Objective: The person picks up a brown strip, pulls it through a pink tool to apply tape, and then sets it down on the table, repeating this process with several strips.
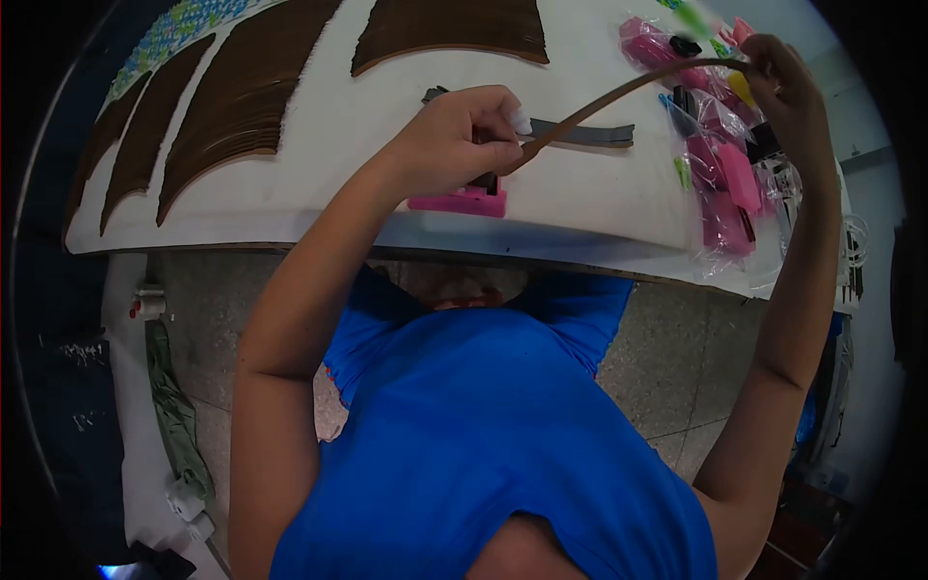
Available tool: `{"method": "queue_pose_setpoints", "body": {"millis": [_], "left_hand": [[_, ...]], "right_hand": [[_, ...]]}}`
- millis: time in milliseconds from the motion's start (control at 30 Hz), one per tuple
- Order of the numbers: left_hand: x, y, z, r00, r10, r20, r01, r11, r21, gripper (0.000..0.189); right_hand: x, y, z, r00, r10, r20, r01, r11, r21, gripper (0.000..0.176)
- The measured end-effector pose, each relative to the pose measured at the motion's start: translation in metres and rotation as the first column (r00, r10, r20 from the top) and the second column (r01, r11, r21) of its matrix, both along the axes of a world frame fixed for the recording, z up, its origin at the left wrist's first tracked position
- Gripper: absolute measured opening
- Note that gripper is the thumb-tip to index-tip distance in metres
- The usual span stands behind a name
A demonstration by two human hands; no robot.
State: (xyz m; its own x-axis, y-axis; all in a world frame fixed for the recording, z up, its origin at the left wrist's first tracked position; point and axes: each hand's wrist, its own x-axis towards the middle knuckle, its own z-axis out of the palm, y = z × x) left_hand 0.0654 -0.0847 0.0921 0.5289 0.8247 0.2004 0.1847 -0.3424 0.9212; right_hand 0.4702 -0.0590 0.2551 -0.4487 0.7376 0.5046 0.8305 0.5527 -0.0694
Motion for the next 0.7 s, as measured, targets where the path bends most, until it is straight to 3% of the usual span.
{"method": "queue_pose_setpoints", "body": {"millis": [33, 67, 100, 133, 167, 300, 367, 400, 467, 500, 567, 600, 667, 700], "left_hand": [[-0.009, 0.005, -0.002, 0.983, -0.094, 0.158, 0.112, 0.988, -0.110, 0.018], [-0.019, 0.010, -0.003, 0.933, -0.165, 0.320, 0.236, 0.952, -0.195, 0.016], [-0.028, 0.012, -0.003, 0.936, -0.156, 0.315, 0.221, 0.958, -0.182, 0.016], [-0.038, 0.014, -0.003, 0.877, -0.166, 0.451, 0.309, 0.914, -0.264, 0.017], [-0.045, 0.015, -0.001, 0.801, -0.158, 0.577, 0.404, 0.854, -0.327, 0.017], [-0.063, 0.010, 0.002, 0.714, -0.073, 0.696, 0.455, 0.804, -0.382, 0.018], [-0.072, 0.012, -0.007, 0.684, -0.031, 0.729, 0.479, 0.773, -0.416, 0.018], [-0.076, 0.013, -0.010, 0.684, -0.035, 0.728, 0.476, 0.779, -0.410, 0.018], [-0.085, 0.012, -0.015, 0.605, -0.004, 0.796, 0.540, 0.737, -0.406, 0.017], [-0.088, 0.012, -0.018, 0.605, -0.011, 0.796, 0.538, 0.743, -0.399, 0.017], [-0.093, 0.012, -0.024, 0.591, 0.078, 0.803, 0.480, 0.766, -0.428, 0.014], [-0.095, 0.012, -0.027, 0.591, 0.067, 0.804, 0.483, 0.769, -0.419, 0.014], [-0.099, 0.010, -0.030, 0.550, 0.135, 0.824, 0.460, 0.774, -0.434, 0.014], [-0.101, 0.010, -0.032, 0.554, 0.120, 0.824, 0.468, 0.774, -0.427, 0.014]], "right_hand": [[0.006, 0.006, -0.004, 0.987, 0.040, -0.158, -0.056, 0.994, -0.097, 0.010], [0.013, 0.010, -0.009, 0.986, 0.056, -0.159, -0.070, 0.994, -0.083, 0.010], [0.018, 0.011, -0.015, 0.972, 0.044, -0.233, -0.107, 0.958, -0.266, 0.008], [0.022, 0.012, -0.024, 0.954, 0.019, -0.300, -0.155, 0.887, -0.436, 0.006], [0.009, 0.004, -0.035, 0.914, -0.009, -0.407, -0.211, 0.844, -0.492, 0.008], [0.011, -0.001, -0.081, 0.855, -0.085, -0.512, -0.305, 0.717, -0.627, 0.004], [0.005, -0.009, -0.103, 0.735, -0.185, -0.653, -0.449, 0.589, -0.672, 0.009], [0.002, -0.014, -0.112, 0.735, -0.176, -0.655, -0.452, 0.593, -0.666, 0.009], [-0.010, -0.025, -0.127, 0.427, -0.359, -0.830, -0.723, 0.415, -0.552, 0.012], [-0.019, -0.032, -0.131, 0.428, -0.349, -0.834, -0.725, 0.419, -0.547, 0.012], [-0.039, -0.045, -0.138, 0.052, -0.493, -0.868, -0.921, 0.312, -0.233, 0.019], [-0.046, -0.050, -0.142, 0.051, -0.483, -0.874, -0.920, 0.317, -0.229, 0.019], [-0.061, -0.057, -0.150, -0.165, -0.492, -0.855, -0.939, 0.344, -0.017, 0.031], [-0.069, -0.056, -0.155, -0.172, -0.480, -0.860, -0.935, 0.354, -0.011, 0.031]]}}
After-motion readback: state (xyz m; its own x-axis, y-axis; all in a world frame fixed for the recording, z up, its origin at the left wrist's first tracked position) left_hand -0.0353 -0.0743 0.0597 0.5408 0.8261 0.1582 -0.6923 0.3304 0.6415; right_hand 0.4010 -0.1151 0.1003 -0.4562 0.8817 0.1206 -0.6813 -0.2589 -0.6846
